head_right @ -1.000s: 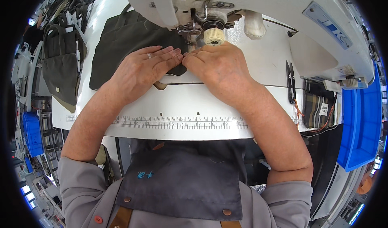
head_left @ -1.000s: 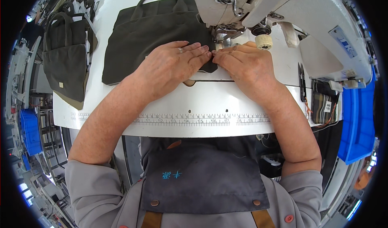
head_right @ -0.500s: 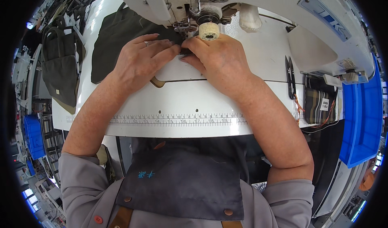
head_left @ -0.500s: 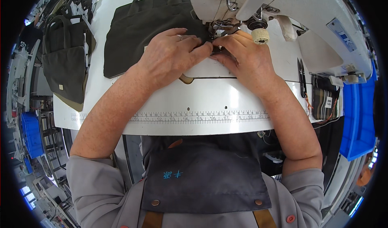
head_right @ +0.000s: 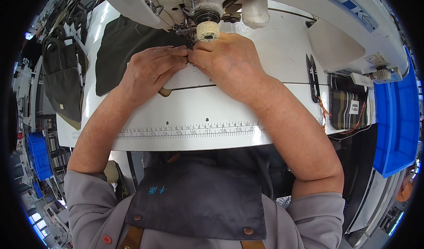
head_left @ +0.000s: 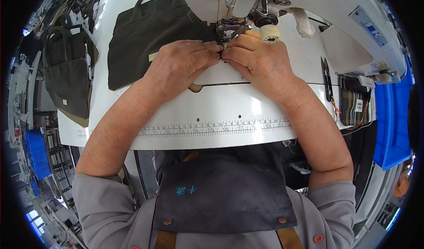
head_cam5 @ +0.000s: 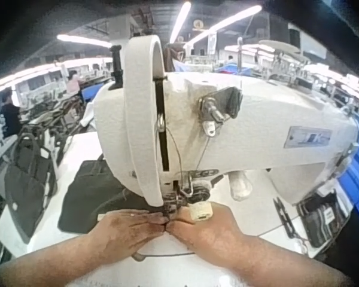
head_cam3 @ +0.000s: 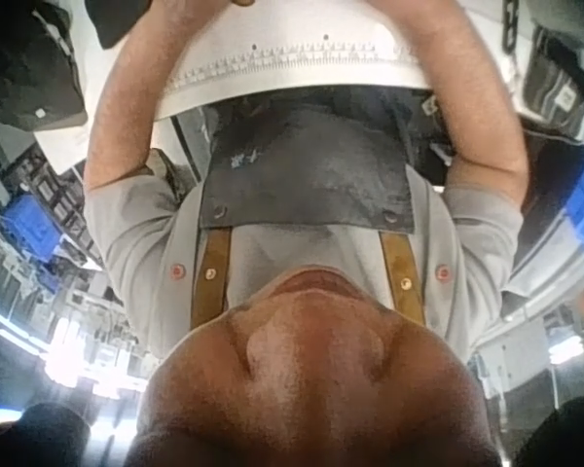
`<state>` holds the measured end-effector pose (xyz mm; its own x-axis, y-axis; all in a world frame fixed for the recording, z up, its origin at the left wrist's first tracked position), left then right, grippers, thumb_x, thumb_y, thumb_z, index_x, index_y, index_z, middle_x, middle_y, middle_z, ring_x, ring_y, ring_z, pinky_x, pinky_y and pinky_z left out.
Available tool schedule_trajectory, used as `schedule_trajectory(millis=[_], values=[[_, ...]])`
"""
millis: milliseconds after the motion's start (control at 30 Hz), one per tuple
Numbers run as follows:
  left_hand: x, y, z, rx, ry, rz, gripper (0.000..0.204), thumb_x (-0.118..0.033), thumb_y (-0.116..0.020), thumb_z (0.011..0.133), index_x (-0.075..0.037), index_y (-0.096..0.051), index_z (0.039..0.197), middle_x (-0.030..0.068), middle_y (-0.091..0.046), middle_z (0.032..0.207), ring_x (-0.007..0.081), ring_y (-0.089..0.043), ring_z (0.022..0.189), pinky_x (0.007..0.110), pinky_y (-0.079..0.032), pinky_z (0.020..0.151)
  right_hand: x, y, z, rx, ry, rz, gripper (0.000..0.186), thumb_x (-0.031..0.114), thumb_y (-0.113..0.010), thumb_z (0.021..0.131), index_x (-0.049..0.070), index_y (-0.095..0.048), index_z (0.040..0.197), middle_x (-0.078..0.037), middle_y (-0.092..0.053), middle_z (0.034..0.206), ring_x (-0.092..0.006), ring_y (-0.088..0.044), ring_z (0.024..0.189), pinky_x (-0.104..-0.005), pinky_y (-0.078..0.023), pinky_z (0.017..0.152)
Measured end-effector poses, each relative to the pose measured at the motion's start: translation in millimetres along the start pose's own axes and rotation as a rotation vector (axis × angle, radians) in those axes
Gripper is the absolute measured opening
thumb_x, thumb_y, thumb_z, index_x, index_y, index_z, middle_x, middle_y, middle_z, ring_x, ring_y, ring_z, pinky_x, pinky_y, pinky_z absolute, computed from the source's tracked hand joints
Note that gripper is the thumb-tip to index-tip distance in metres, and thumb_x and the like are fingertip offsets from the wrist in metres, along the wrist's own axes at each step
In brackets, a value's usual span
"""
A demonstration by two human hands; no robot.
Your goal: Sewing and assembling leather hand bags using an industrial sewing machine.
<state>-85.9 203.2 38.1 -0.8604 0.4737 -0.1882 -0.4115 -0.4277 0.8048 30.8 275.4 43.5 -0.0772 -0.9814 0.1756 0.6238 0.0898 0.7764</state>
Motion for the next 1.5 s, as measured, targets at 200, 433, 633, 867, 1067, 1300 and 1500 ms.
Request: schedule_trajectory(millis=[200, 433, 633, 867, 1067, 1300, 1500], values=[[4, -1, -1, 0.137, 0.036, -0.105, 0.023, -0.003, -0.071, 0.088, -0.004, -0.076, 0.111, 0.0081, -0.073, 0.125, 0.0272, -0.070, 0.115, 0.041, -0.055, 0.107, -4, 5, -4, 0.016, -0.039, 0.058, 0.008, 0.017, -0.076, 0.083, 0.012, -0.075, 0.090, 0.000, -0.070, 0.085, -0.0263, -0.066, 0.080, -0.0401, -0.054, 0.066], [19, -5, 1, 0.113, 0.065, -0.129, 0.028, 0.002, -0.069, 0.087, -0.003, -0.077, 0.114, 0.0108, -0.074, 0.124, 0.0288, -0.069, 0.119, 0.041, -0.054, 0.109, -9, -1, -5, 0.088, -0.128, -0.051, 0.016, 0.023, -0.074, 0.088, 0.012, -0.077, 0.101, -0.007, -0.068, 0.079, -0.0286, -0.067, 0.077, -0.0435, -0.053, 0.064], [31, -6, 9, 0.114, 0.073, -0.069, 0.030, 0.003, -0.068, 0.088, -0.004, -0.077, 0.116, 0.0117, -0.075, 0.118, 0.0293, -0.072, 0.113, 0.039, -0.056, 0.105, -9, 0, -5, 0.070, -0.125, -0.052, 0.019, 0.025, -0.073, 0.090, 0.014, -0.078, 0.105, -0.009, -0.066, 0.072, -0.0300, -0.066, 0.069, -0.0440, -0.052, 0.061], [32, -7, 11, 0.096, 0.106, -0.069, 0.029, 0.003, -0.068, 0.088, -0.004, -0.078, 0.114, 0.0120, -0.076, 0.114, 0.0299, -0.073, 0.110, 0.039, -0.057, 0.103, -17, -5, -7, 0.120, -0.170, -0.071, 0.020, 0.027, -0.073, 0.091, 0.014, -0.078, 0.105, -0.010, -0.064, 0.068, -0.0306, -0.066, 0.066, -0.0449, -0.051, 0.058], [33, -7, 11, 0.073, 0.104, -0.078, 0.026, 0.002, -0.069, 0.089, -0.004, -0.078, 0.113, 0.0126, -0.076, 0.113, 0.0305, -0.073, 0.108, 0.039, -0.056, 0.104, -16, -3, -6, 0.096, -0.157, -0.050, 0.020, 0.028, -0.073, 0.091, 0.015, -0.078, 0.106, -0.010, -0.063, 0.067, -0.0313, -0.065, 0.065, -0.0449, -0.051, 0.057], [30, -4, 13, 0.040, 0.126, -0.047, 0.021, -0.002, -0.069, 0.092, -0.003, -0.077, 0.112, 0.0147, -0.076, 0.107, 0.0319, -0.075, 0.101, 0.038, -0.061, 0.087, -13, -1, -6, 0.099, -0.169, -0.030, 0.019, 0.026, -0.073, 0.091, 0.014, -0.078, 0.104, -0.011, -0.065, 0.071, -0.0315, -0.067, 0.068, -0.0450, -0.052, 0.059], [37, -3, 14, 0.063, 0.212, -0.136, 0.021, -0.009, -0.074, 0.090, -0.005, -0.076, 0.111, 0.0134, -0.074, 0.108, 0.0325, -0.071, 0.100, 0.040, -0.058, 0.087, -13, 2, -7, 0.069, -0.122, -0.018, 0.014, 0.021, -0.070, 0.089, 0.013, -0.074, 0.099, -0.007, -0.068, 0.085, -0.0303, -0.070, 0.079, -0.0454, -0.056, 0.066]])
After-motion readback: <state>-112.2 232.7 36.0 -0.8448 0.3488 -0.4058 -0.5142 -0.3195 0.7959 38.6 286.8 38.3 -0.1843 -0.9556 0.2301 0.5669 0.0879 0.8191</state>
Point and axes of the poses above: each hand's wrist, its own z-axis towards the middle knuckle, its own y-axis out of the back of the hand, x = y × z, the point moved 8 cm from there along z, towards the middle knuckle
